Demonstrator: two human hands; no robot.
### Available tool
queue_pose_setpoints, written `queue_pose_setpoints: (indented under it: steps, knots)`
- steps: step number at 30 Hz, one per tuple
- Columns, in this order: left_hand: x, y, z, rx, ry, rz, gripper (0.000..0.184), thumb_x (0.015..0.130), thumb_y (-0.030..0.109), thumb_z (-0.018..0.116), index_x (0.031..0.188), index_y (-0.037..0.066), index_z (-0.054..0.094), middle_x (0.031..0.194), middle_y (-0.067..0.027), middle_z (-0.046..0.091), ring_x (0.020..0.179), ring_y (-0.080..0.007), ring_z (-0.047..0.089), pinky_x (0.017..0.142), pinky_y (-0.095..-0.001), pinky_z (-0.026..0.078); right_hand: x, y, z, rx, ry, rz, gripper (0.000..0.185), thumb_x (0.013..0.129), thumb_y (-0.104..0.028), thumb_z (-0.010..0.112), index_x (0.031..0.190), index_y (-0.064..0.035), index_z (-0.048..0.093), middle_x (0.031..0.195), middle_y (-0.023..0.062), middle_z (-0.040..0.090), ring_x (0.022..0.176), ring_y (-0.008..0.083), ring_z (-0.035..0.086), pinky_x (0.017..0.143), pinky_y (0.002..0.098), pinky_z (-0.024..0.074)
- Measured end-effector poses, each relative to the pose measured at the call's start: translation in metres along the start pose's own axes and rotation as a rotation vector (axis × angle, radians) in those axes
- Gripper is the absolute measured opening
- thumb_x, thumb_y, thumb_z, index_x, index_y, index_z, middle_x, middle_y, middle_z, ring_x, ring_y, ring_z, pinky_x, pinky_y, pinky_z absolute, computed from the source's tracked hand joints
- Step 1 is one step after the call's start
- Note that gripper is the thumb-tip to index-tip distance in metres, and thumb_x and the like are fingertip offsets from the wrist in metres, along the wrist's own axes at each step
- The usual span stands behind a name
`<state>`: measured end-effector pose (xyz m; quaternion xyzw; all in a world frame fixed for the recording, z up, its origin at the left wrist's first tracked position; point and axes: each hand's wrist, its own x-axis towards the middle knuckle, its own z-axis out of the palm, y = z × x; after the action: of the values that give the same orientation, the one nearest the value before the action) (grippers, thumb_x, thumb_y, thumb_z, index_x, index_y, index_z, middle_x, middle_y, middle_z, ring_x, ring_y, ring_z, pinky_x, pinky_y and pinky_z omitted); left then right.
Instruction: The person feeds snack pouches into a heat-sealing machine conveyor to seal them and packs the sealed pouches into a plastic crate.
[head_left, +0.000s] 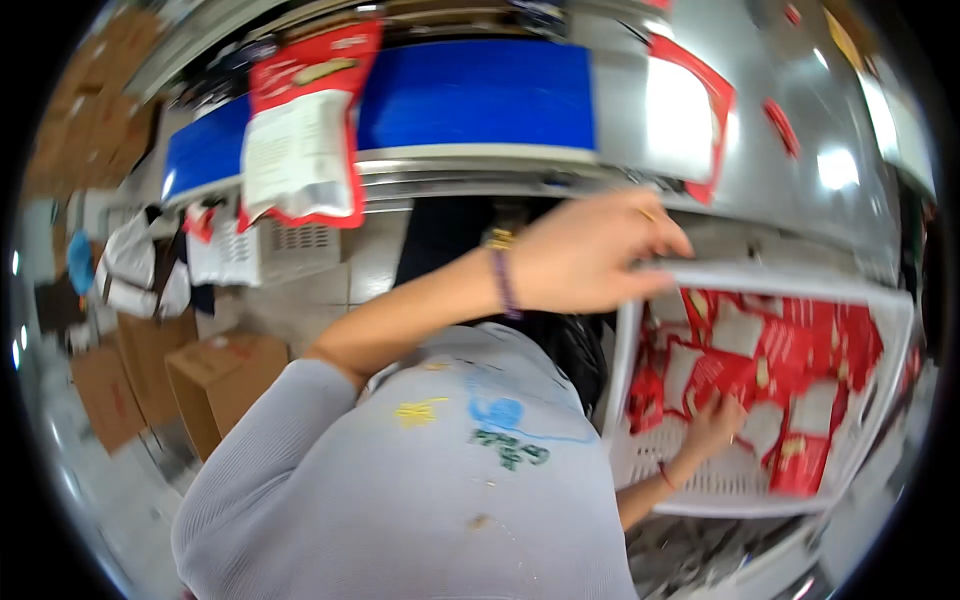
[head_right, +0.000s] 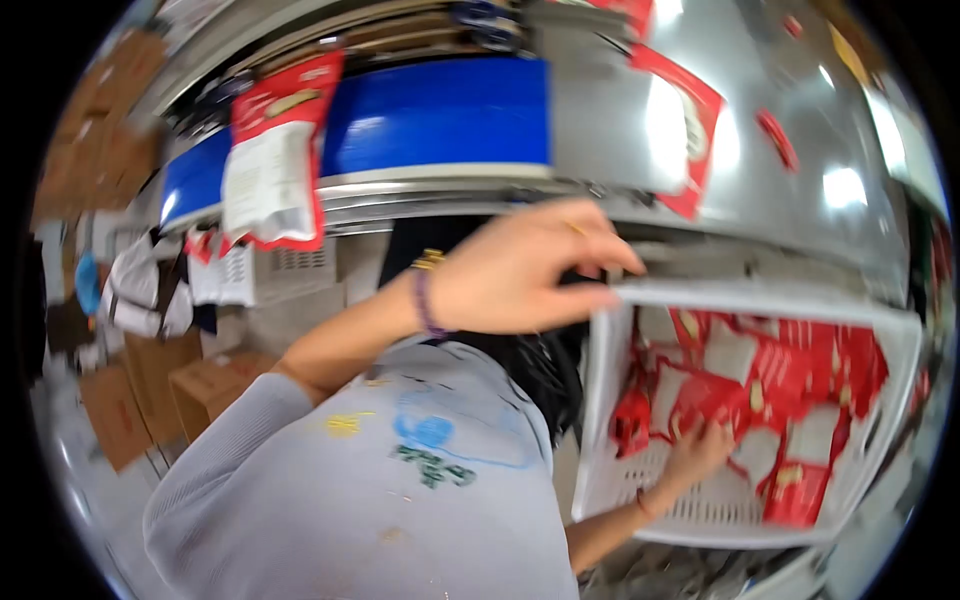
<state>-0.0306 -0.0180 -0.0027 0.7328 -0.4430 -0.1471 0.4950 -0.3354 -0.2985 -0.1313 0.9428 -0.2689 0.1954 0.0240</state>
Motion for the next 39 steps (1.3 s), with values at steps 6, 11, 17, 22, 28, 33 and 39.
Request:
queue_pose_setpoints:
  steps: [6, 11, 17, 22, 28, 33, 39]
  knots:
    - [0.029, 0.0, 0.036, -0.166, -0.099, 0.322, 0.084, 0.065, 0.018, 0.082, 0.132, -0.007, 0.041, 0.127, -0.0235, 0.044, 0.117, -0.0365, 0.048, 0.1, -0.0373, 0.042, 0.124, -0.11, -0.132, 0.362, -0.127, -0.494, 0.009, 0.075, 0.002, 0.057, 0.077, 0.0081, 0.051, 0.079, 0.0227, 0.051, 0.082, 0.0425, 0.051, 0.083, 0.0503, 0.0453]
    - [0.016, 0.009, 0.019, -0.501, -0.113, 0.208, 0.045, 0.068, 0.015, 0.081, 0.107, 0.002, 0.063, 0.101, -0.0125, 0.062, 0.094, -0.0268, 0.062, 0.08, -0.0339, 0.049, 0.165, -0.184, -0.185, 0.319, -0.101, -0.849, 0.014, 0.07, 0.0, 0.06, 0.081, 0.0077, 0.055, 0.08, 0.0204, 0.052, 0.088, 0.04, 0.052, 0.092, 0.0592, 0.0421]
    - [-0.006, 0.005, -0.022, -0.529, 0.393, 0.047, 0.025, 0.073, 0.013, 0.08, 0.086, -0.002, 0.065, 0.082, -0.0088, 0.061, 0.073, -0.0179, 0.062, 0.063, -0.0286, 0.047, 0.182, -0.21, -0.145, 0.648, 0.349, -0.382, 0.061, 0.086, -0.013, 0.069, 0.137, 0.0003, 0.038, 0.134, 0.0158, 0.051, 0.123, 0.0317, 0.049, 0.101, 0.0424, 0.0434]
    - [-0.007, -0.001, -0.05, -0.485, 0.467, -0.021, 0.027, 0.072, 0.016, 0.082, 0.082, -0.003, 0.065, 0.078, -0.0058, 0.059, 0.069, -0.013, 0.058, 0.06, -0.0278, 0.045, 0.168, -0.187, -0.046, 1.504, -0.207, 0.199, 0.052, 0.091, -0.014, 0.066, 0.133, 0.0048, 0.043, 0.133, 0.0155, 0.051, 0.116, 0.0215, 0.053, 0.096, 0.0362, 0.0465]
    - [0.01, -0.046, -0.077, -0.473, 0.144, -0.361, 0.032, 0.085, 0.029, 0.074, 0.079, -0.002, 0.065, 0.071, -0.0017, 0.06, 0.062, -0.0055, 0.048, 0.056, -0.0246, 0.041, 0.218, -0.22, -0.03, 1.662, -0.055, 0.58, 0.034, 0.096, -0.023, 0.061, 0.118, 0.0022, 0.058, 0.112, 0.0106, 0.063, 0.096, 0.0153, 0.06, 0.084, 0.0302, 0.0504]
    - [0.053, -0.101, -0.05, -0.326, 0.627, -0.397, 0.029, 0.089, 0.026, 0.068, 0.085, -0.002, 0.07, 0.066, 0.0009, 0.063, 0.058, -0.0023, 0.048, 0.054, -0.0235, 0.042, 0.263, -0.228, 0.011, 1.235, -0.094, 0.19, 0.022, 0.095, -0.014, 0.061, 0.109, 0.003, 0.061, 0.096, 0.0072, 0.067, 0.081, 0.0114, 0.06, 0.072, 0.0242, 0.0483]
    - [0.088, -0.122, -0.061, -0.862, 0.717, -0.559, 0.022, 0.09, 0.019, 0.062, 0.072, 0.005, 0.061, 0.058, 0.003, 0.05, 0.046, -0.0058, 0.041, 0.039, -0.0216, 0.027, 0.315, -0.228, 0.042, 1.457, -0.1, 0.249, 0.022, 0.087, -0.004, 0.069, 0.093, -0.0026, 0.048, 0.082, 0.0094, 0.063, 0.072, 0.0116, 0.058, 0.064, 0.0232, 0.0459]
